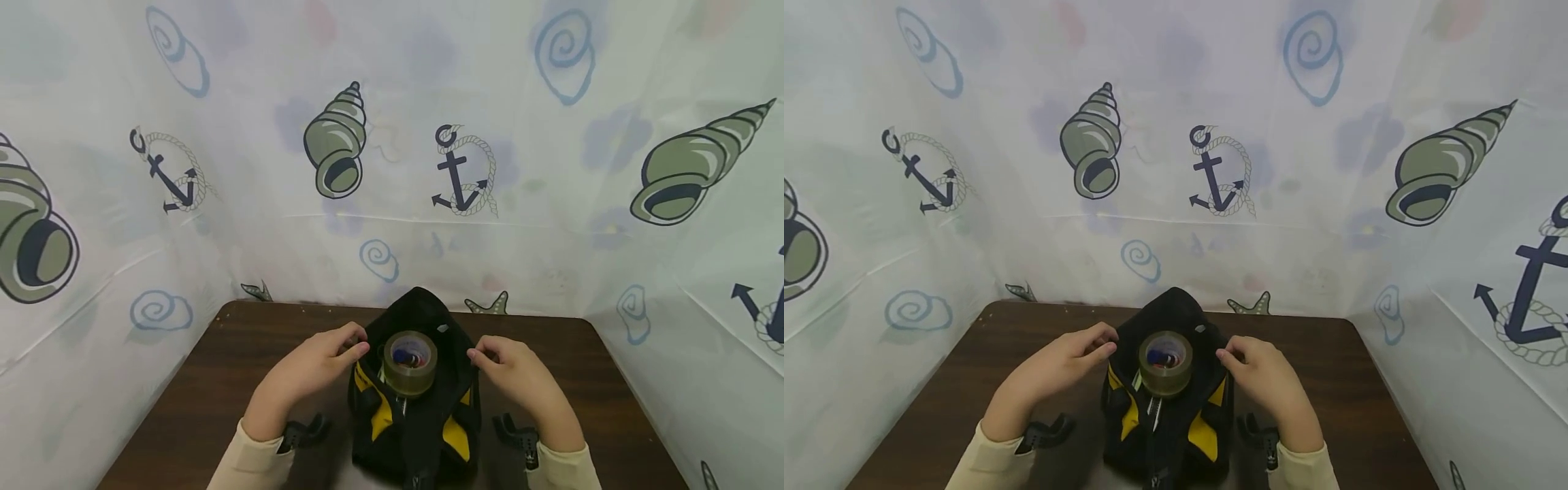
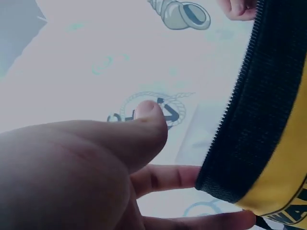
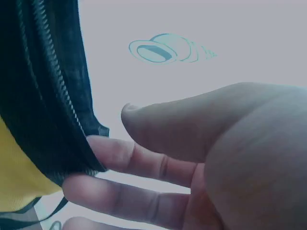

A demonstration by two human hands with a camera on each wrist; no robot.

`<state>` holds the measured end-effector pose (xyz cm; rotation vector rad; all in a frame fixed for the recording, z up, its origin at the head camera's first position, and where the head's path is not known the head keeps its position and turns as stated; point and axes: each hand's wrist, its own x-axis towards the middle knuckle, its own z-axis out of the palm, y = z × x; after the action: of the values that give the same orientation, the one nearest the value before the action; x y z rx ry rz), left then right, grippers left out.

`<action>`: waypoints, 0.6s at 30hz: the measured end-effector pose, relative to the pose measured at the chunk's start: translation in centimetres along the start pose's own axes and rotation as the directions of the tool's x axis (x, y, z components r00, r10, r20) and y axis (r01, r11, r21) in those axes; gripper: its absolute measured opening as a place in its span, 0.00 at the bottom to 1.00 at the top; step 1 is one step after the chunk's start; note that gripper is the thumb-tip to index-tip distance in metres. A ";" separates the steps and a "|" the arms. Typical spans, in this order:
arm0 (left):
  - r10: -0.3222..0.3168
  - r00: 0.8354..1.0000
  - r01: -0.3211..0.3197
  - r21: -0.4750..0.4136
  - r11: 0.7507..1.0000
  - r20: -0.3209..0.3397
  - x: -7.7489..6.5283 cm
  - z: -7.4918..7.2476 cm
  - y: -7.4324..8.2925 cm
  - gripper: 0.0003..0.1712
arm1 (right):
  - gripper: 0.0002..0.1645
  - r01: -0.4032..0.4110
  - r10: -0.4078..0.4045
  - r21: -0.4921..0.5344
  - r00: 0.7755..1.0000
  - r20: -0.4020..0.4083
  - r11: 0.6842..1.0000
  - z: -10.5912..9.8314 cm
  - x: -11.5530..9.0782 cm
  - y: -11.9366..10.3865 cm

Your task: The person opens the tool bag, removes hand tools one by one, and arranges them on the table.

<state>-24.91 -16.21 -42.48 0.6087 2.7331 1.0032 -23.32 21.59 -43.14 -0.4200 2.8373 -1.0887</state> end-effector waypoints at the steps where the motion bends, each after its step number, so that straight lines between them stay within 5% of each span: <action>1: 0.001 1.000 -0.001 -0.009 1.000 -0.001 0.0 0.1 -0.1 0.21 | 0.11 -0.006 0.006 -0.002 1.000 -0.003 1.000 -0.1 0.0 0.1; 11: 0.075 0.997 -0.075 -0.003 0.997 -0.020 0.6 1.4 -0.7 0.21 | 0.04 0.045 -0.044 -0.017 0.999 0.030 0.999 0.4 0.0 0.3; 18: -0.044 0.999 0.044 0.024 0.999 -0.024 0.5 1.7 -0.6 0.13 | 0.04 -0.023 0.021 -0.082 0.999 -0.026 0.996 0.5 0.2 0.3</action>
<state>-25.08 -15.41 -44.11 0.5414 2.7705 0.9751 -23.51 21.37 -43.72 -0.3819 2.9090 -0.9830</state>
